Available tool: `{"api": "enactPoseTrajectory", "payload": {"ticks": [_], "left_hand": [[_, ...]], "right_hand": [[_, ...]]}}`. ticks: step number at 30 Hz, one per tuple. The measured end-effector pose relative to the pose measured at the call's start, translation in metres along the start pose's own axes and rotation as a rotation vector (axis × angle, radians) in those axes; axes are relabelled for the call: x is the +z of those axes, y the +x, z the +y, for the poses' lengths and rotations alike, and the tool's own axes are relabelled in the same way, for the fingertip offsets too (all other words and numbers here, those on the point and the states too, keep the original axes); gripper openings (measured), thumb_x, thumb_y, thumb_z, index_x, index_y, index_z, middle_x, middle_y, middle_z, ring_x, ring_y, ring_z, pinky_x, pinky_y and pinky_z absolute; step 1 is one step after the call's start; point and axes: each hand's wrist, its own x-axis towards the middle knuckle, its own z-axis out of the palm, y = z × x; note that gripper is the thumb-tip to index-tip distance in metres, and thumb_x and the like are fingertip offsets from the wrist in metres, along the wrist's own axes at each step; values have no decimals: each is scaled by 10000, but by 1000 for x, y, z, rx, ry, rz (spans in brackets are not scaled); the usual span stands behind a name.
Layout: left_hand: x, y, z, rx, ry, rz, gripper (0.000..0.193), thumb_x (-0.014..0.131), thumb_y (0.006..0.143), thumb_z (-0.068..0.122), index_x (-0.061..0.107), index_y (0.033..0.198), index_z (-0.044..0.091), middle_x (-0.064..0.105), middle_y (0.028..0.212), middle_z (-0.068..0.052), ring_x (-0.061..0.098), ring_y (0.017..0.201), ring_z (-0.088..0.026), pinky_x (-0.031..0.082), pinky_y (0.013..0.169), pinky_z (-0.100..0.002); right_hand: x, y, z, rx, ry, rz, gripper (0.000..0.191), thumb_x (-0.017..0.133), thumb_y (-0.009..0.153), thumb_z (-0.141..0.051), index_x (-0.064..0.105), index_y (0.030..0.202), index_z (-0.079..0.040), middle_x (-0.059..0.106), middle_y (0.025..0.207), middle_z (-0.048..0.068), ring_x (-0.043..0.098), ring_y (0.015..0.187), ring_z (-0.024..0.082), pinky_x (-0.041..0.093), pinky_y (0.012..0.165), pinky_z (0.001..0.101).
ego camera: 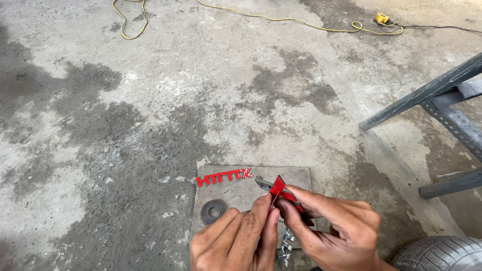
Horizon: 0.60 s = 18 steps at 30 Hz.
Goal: The person uses a utility knife to cut red plastic letters and then attaches them to a metal frame. They also use the knife to scrape or clean the edges of silver metal letters.
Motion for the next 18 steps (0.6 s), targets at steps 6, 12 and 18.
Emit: {"api": "enactPoseTrajectory", "payload": {"ticks": [6, 12, 18], "left_hand": [[-1, -2, 0, -24, -8, -55, 259, 847, 807, 20, 753, 1031, -69, 758, 754, -120, 705, 567, -161, 555, 523, -279], [-3, -2, -1, -4, 8, -76, 252, 831, 832, 51, 747, 1041, -62, 759, 778, -126, 725, 605, -179, 583, 566, -286], [-3, -3, 1, -40, 13, -95, 245, 823, 844, 65, 754, 1047, -54, 762, 770, -130, 730, 598, -176, 587, 559, -292]], "right_hand": [[-1, -2, -1, -19, -25, 16, 366, 848, 731, 17, 745, 1082, 24, 799, 866, 120, 801, 717, 109, 615, 641, 222], [0, -3, 0, -35, -6, 23, 367, 846, 730, 22, 733, 1079, 34, 794, 892, 138, 810, 761, 137, 636, 668, 234], [1, -3, 1, -46, -29, 7, 370, 842, 731, 24, 730, 1084, 36, 791, 910, 154, 816, 802, 172, 648, 687, 249]]}}
